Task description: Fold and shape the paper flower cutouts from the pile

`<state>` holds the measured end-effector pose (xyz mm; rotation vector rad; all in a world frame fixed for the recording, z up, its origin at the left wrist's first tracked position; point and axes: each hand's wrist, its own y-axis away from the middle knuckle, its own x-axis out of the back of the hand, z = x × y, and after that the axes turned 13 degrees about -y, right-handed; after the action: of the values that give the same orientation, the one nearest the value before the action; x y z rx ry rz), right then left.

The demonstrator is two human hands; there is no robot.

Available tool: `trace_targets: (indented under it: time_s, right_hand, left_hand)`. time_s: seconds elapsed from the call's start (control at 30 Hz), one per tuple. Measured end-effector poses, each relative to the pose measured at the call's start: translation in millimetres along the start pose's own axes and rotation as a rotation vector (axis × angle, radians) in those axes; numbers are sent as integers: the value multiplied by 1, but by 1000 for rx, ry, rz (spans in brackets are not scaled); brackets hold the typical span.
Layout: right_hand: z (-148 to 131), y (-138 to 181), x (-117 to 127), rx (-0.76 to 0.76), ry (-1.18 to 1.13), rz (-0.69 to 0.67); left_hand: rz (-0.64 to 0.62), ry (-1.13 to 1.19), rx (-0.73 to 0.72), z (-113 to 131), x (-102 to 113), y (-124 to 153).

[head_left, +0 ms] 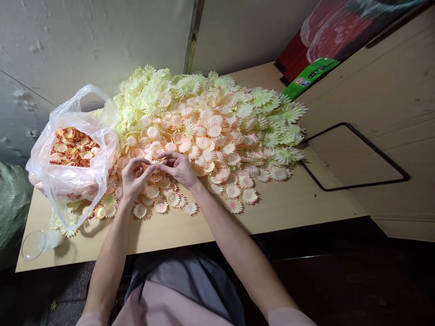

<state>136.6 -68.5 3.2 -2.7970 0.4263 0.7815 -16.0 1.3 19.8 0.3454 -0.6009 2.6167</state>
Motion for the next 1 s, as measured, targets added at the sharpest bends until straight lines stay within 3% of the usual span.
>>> trace_targets:
  time_s: [0.17,0.4,0.57,1.0]
  right_hand:
    - [1,-1,1,-25,-22,39]
    - [0,0,1,-83,-98,-38]
    - [2,0,2,-67,-75,8]
    - [0,1,1,-27,-47,1]
  left_hand:
    - [-78,-82,19,-5,2,1]
    - [-44,-71,52,-1,0,1]
    - [-50,-76,80,1,0,0]
    - [-97,-185,-30,-5,4,-2]
